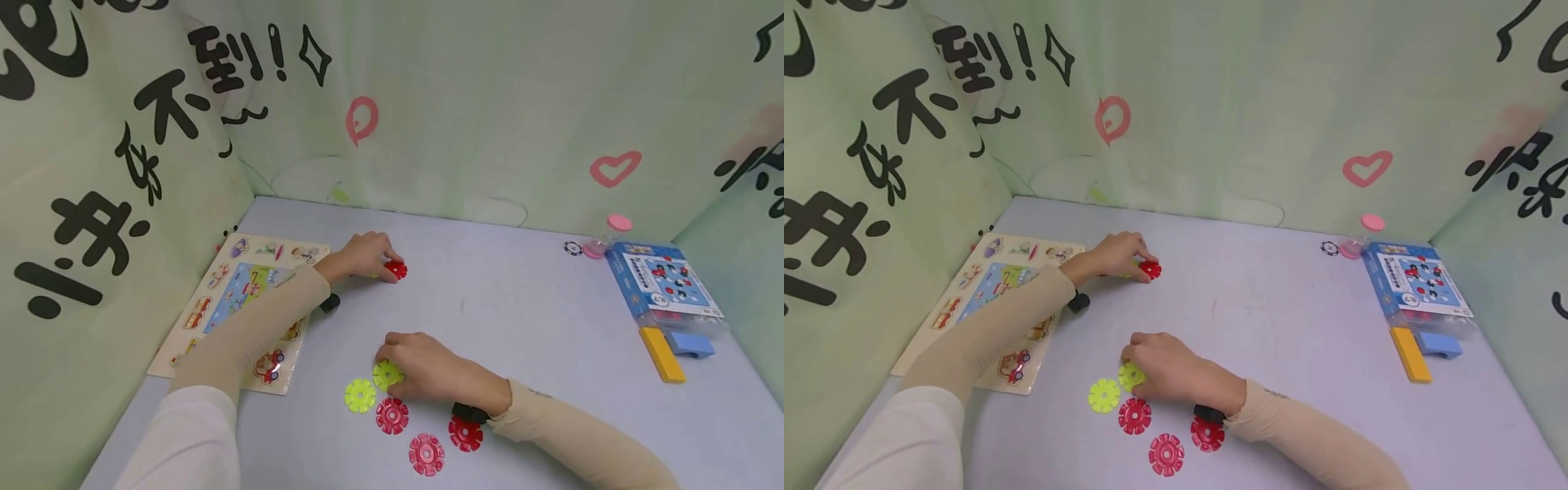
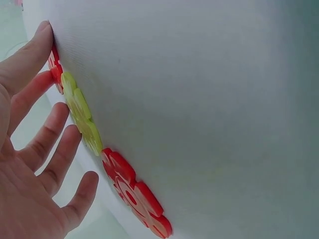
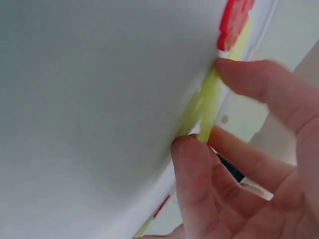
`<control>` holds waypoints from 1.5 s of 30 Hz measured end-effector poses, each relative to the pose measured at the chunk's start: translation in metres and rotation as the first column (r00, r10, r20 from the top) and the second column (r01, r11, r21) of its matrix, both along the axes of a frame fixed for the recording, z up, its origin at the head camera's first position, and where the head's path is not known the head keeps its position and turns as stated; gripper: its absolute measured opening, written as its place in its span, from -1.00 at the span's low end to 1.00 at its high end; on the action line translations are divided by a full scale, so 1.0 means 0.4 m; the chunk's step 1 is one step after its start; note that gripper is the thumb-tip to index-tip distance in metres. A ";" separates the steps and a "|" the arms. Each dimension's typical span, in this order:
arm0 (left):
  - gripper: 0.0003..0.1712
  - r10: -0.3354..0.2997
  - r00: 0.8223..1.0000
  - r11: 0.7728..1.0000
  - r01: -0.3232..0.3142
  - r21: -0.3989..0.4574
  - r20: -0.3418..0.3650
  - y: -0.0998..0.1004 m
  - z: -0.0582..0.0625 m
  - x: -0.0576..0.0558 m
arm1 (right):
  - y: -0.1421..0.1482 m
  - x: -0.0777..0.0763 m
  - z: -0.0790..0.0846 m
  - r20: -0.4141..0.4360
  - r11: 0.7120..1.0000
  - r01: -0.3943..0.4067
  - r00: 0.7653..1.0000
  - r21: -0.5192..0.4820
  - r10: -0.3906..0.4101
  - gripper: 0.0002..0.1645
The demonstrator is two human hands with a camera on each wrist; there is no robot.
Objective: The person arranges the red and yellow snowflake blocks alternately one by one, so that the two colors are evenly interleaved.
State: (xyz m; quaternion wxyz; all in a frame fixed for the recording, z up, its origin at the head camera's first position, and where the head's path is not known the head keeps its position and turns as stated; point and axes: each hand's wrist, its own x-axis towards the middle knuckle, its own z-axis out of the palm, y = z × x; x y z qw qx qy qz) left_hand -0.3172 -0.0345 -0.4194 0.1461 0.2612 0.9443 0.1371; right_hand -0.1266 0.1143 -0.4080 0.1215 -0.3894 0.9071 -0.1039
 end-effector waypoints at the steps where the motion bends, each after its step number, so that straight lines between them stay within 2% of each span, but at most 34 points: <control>1: -0.41 0.000 1.000 1.000 0.000 -0.002 -0.002 -0.001 0.000 0.000 | -0.001 0.001 0.002 -0.003 1.000 -0.005 1.000 -0.008 0.005 -0.53; 6: -0.42 0.003 1.000 1.000 -0.003 0.001 -0.012 -0.004 -0.002 -0.002 | 0.006 -0.002 0.008 -0.074 1.000 -0.010 0.997 0.002 0.010 -0.55; 9: -0.42 0.002 1.000 1.000 -0.003 -0.011 -0.018 -0.006 -0.004 -0.004 | 0.026 -0.025 0.010 -0.097 1.000 0.019 0.995 -0.025 -0.021 -0.53; 11: -0.41 -0.005 1.000 1.000 0.004 -0.023 -0.020 -0.005 -0.006 -0.006 | 0.050 -0.061 0.010 -0.100 0.996 0.055 0.993 -0.074 -0.062 -0.51; 14: -0.41 -0.022 0.999 0.999 0.021 -0.038 -0.026 -0.003 -0.009 -0.008 | 0.098 -0.149 0.008 -0.095 0.974 0.154 0.981 -0.167 -0.171 -0.49; 17: -0.42 -0.032 0.999 0.999 0.031 -0.041 -0.026 -0.001 -0.013 -0.008 | 0.139 -0.250 0.001 -0.090 0.929 0.289 0.945 -0.231 -0.316 -0.52; 20: -0.41 -0.031 0.999 0.999 0.029 -0.045 -0.024 -0.001 -0.014 -0.007 | 0.157 -0.326 -0.009 -0.069 0.894 0.388 0.909 -0.223 -0.412 -0.52; 23: -0.41 -0.029 0.999 0.999 0.027 -0.045 -0.024 -0.001 -0.012 -0.006 | 0.155 -0.373 -0.017 -0.031 0.896 0.415 0.905 -0.157 -0.424 -0.48; 27: -0.41 -0.021 1.000 0.999 0.020 -0.038 -0.016 0.001 -0.008 -0.007 | 0.142 -0.399 -0.016 0.033 0.910 0.402 0.916 -0.099 -0.401 -0.49; 33: -0.42 -0.014 1.000 0.999 0.013 -0.040 -0.012 0.005 -0.006 -0.007 | 0.137 -0.400 -0.015 0.033 0.936 0.348 0.937 -0.056 -0.347 -0.50; 38: -0.47 0.010 1.000 1.000 -0.010 -0.001 0.007 0.013 -0.006 0.000 | 0.160 -0.361 -0.018 -0.004 0.913 0.403 0.915 -0.067 -0.404 -0.38; 41: -0.45 0.043 0.998 0.999 -0.044 0.013 0.037 0.021 -0.003 0.004 | 0.191 -0.299 -0.004 -0.015 0.894 0.426 0.902 -0.139 -0.432 -0.36; 43: -0.42 0.062 0.996 0.998 -0.064 0.026 0.058 0.029 -0.001 0.002 | 0.216 -0.235 0.007 -0.012 0.900 0.388 0.917 -0.197 -0.398 -0.40; 45: -0.39 0.066 0.994 0.996 -0.070 0.057 0.083 0.038 -0.001 -0.002 | 0.240 -0.155 0.012 0.009 0.909 0.325 0.943 -0.260 -0.334 -0.46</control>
